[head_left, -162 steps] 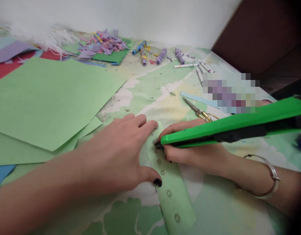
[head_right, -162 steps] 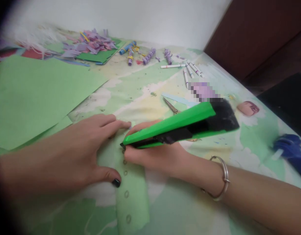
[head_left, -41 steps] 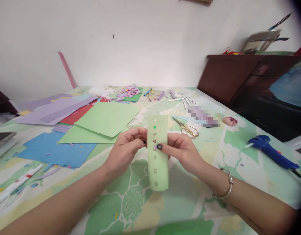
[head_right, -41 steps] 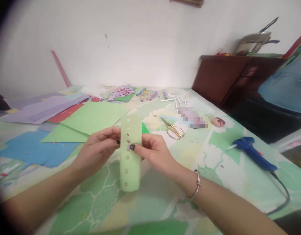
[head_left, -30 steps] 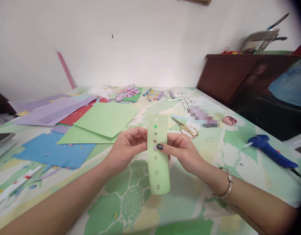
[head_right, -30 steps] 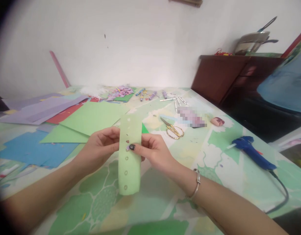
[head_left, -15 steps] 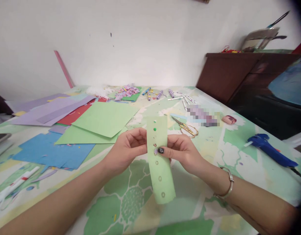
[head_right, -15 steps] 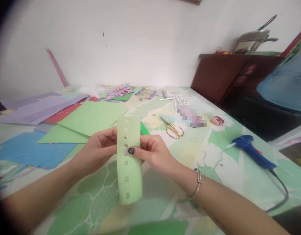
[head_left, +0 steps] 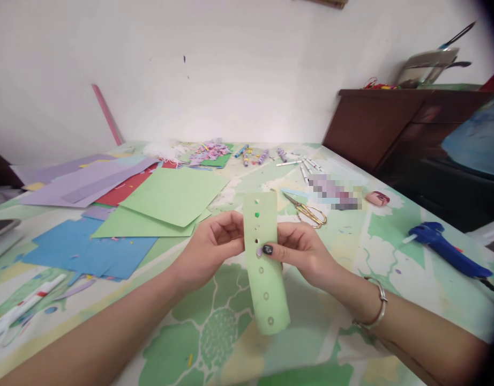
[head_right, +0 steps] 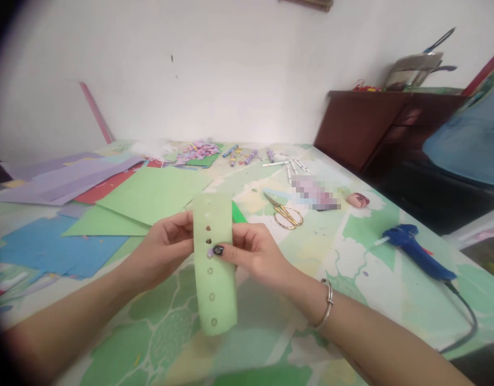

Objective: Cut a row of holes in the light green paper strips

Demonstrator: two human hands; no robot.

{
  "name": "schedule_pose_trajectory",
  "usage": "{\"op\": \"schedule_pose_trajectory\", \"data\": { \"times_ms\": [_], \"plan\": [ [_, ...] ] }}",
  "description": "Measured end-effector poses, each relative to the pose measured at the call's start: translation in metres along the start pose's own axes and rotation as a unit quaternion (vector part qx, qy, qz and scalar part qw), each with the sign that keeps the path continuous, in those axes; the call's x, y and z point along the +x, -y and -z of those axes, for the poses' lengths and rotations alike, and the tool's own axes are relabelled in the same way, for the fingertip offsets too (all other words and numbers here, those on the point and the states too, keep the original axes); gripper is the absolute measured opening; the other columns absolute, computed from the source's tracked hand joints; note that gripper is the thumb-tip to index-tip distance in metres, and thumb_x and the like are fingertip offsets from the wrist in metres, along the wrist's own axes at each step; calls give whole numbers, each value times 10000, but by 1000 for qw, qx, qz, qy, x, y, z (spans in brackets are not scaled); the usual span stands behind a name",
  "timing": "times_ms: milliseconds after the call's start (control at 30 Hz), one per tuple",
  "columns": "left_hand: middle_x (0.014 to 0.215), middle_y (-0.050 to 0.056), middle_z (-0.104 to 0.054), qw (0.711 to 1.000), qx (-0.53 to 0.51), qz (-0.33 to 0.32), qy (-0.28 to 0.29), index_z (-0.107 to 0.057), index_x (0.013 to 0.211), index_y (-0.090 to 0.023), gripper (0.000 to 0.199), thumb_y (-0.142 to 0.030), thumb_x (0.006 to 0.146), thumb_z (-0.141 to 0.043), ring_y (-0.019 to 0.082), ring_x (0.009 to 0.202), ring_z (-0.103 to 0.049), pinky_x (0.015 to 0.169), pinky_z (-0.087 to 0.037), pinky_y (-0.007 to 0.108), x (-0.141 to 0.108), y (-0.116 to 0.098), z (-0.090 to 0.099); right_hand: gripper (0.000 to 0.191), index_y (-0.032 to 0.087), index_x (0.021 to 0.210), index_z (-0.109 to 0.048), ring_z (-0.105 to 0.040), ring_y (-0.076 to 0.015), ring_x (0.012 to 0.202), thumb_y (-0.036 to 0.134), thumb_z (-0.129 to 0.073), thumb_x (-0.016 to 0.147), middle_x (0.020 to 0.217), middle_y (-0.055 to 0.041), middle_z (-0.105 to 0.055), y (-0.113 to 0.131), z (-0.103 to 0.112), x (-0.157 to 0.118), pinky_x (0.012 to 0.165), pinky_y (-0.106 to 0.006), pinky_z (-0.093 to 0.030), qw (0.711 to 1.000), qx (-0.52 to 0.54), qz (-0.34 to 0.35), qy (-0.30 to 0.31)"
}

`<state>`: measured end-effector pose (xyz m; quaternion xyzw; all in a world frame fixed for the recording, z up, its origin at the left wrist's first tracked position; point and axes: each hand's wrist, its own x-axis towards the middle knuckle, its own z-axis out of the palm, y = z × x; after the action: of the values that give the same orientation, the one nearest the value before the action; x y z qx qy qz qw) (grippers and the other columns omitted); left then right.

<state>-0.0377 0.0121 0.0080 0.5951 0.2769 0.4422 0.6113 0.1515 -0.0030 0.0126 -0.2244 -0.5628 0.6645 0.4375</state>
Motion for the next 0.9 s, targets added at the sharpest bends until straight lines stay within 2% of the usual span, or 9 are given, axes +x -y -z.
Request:
{"op": "schedule_pose_trajectory", "data": {
  "times_ms": [133, 333, 533, 733, 900],
  "plan": [
    [853, 13, -702, 999, 22, -11, -20, -691, 891, -178, 95, -206, 801, -679, 112, 776, -638, 713, -515, 215, 2, 1, 2, 96, 148, 866, -733, -646, -84, 619, 139, -666, 797, 725, -13, -708, -1, 1, 2, 557, -164, -525, 1000, -6, -2, -14],
    [855, 27, -729, 999, 47, -23, -2, -736, 892, -198, 112, -234, 804, -676, 124, 768, -654, 705, -529, 214, 3, 0, 1, 136, 157, 913, -732, -649, -95, 631, 149, -671, 791, 743, -22, -713, -3, -1, 2, 550, -180, -519, 1000, 0, -12, -21],
    [851, 9, -708, 994, 86, -61, -13, -740, 879, -233, 104, -218, 792, -684, 123, 747, -642, 694, -524, 228, 2, -1, 0, 160, 149, 929, -734, -598, -81, 556, 196, -682, 785, 700, -21, -686, -6, 0, 2, 447, -157, -434, 999, -10, -26, -24],
    [850, 25, -677, 984, 135, -111, -28, -744, 857, -232, 93, -218, 798, -673, 128, 761, -603, 686, -495, 241, 0, -3, -2, 187, 127, 921, -732, -574, -82, 554, 225, -698, 766, 723, -40, -680, -8, 1, 3, 441, -168, -394, 999, 2, -44, -30],
    [848, 18, -646, 977, 157, -140, -37, -732, 856, -246, 100, -203, 809, -654, 129, 768, -590, 685, -483, 246, -2, -2, -3, 162, 115, 876, -729, -516, -63, 490, 224, -697, 760, 644, -15, -637, -8, 1, 3, 401, -162, -361, 998, 14, -54, -25]
  ]
}}
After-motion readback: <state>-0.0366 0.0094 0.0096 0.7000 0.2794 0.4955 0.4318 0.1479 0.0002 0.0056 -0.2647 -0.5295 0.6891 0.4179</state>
